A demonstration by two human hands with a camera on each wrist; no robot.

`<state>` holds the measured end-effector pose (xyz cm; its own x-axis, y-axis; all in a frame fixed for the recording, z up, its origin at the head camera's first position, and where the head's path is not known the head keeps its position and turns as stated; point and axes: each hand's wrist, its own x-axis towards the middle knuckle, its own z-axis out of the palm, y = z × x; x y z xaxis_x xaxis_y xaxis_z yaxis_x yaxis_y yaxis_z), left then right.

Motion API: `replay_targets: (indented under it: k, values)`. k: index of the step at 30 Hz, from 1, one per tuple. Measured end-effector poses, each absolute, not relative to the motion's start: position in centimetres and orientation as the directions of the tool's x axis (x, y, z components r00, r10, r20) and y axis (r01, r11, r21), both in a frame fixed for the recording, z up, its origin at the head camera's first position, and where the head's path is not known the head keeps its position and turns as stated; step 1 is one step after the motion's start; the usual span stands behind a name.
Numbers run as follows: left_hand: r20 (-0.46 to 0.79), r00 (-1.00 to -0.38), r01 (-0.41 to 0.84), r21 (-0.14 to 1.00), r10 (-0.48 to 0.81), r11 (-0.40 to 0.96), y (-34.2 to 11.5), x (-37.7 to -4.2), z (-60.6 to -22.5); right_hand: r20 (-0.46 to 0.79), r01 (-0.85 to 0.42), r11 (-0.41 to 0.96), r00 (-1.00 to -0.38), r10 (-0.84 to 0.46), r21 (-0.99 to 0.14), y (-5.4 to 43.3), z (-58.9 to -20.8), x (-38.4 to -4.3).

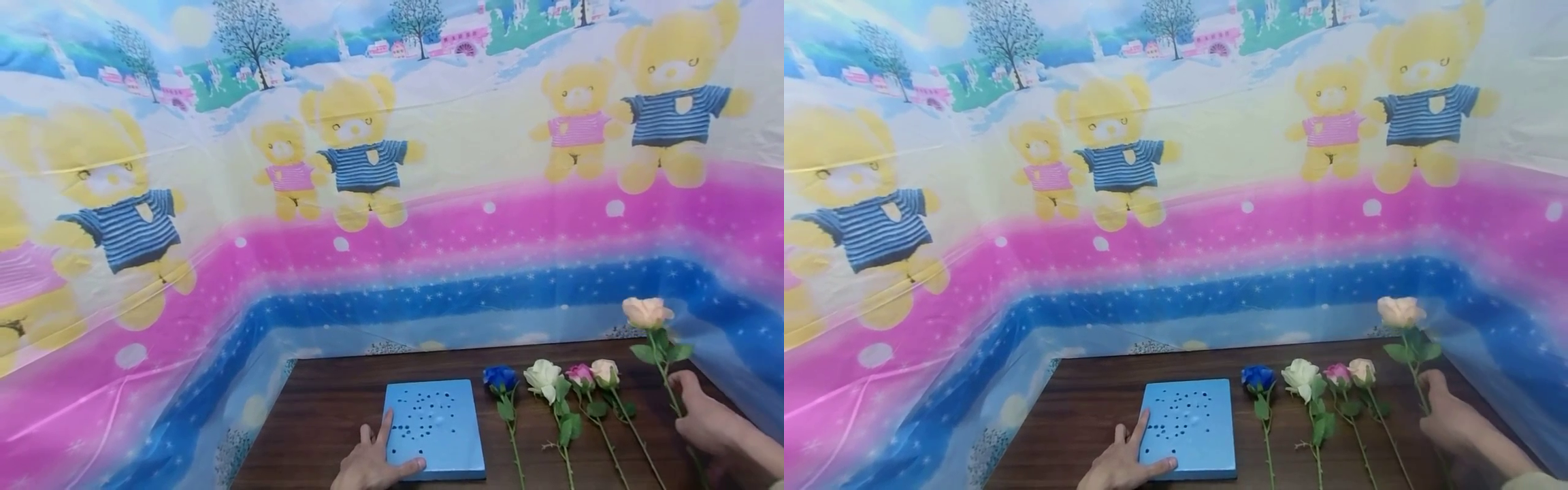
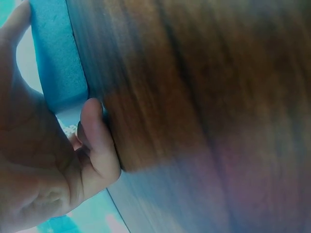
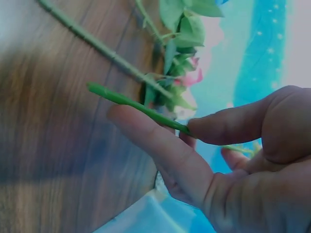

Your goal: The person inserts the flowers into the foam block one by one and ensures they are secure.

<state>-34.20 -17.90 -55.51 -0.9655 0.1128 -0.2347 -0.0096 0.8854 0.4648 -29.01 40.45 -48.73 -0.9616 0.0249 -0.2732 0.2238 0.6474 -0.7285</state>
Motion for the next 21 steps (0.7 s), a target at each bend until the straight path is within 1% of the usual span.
replay_targets:
  k: [3, 5, 11, 14, 16, 19, 21]
  values:
    - [-0.230, -0.966, -0.001, 0.464, 0.119, 0.886, -18.0, -34.2, -55.5, -0.199, 0.175, 0.640, -0.979, 0.035, -0.748, 39.7, -48.5, -29.1]
    - [-0.224, -0.967, 0.004, 0.465, 0.122, 0.885, -18.0, -34.1, -55.4, -0.185, 0.171, 0.640, -0.982, 0.047, -0.749, 39.3, -48.3, -29.4]
    - [-0.218, -0.967, 0.016, 0.464, 0.132, 0.886, -18.0, -33.9, -55.2, -0.067, 0.103, 0.688, -0.995, 0.079, -0.719, 38.0, -47.9, -29.8]
    - [-0.217, -0.967, 0.020, 0.456, 0.133, 0.890, -18.1, -33.9, -55.2, 0.030, 0.027, 0.725, -0.997, 0.066, -0.688, 37.4, -47.5, -29.8]
    - [-0.215, -0.968, 0.020, 0.454, 0.131, 0.891, -18.1, -33.9, -55.3, 0.123, -0.046, 0.752, -0.991, 0.046, -0.658, 37.1, -47.3, -29.7]
    - [-0.211, -0.969, 0.019, 0.454, 0.128, 0.891, -18.0, -33.9, -55.3, 0.273, -0.150, 0.785, -0.962, 0.025, -0.601, 36.7, -47.0, -29.7]
    - [-0.208, -0.970, 0.020, 0.453, 0.127, 0.891, -18.0, -33.9, -55.3, 0.352, -0.187, 0.805, -0.936, 0.028, -0.562, 36.3, -46.8, -29.7]
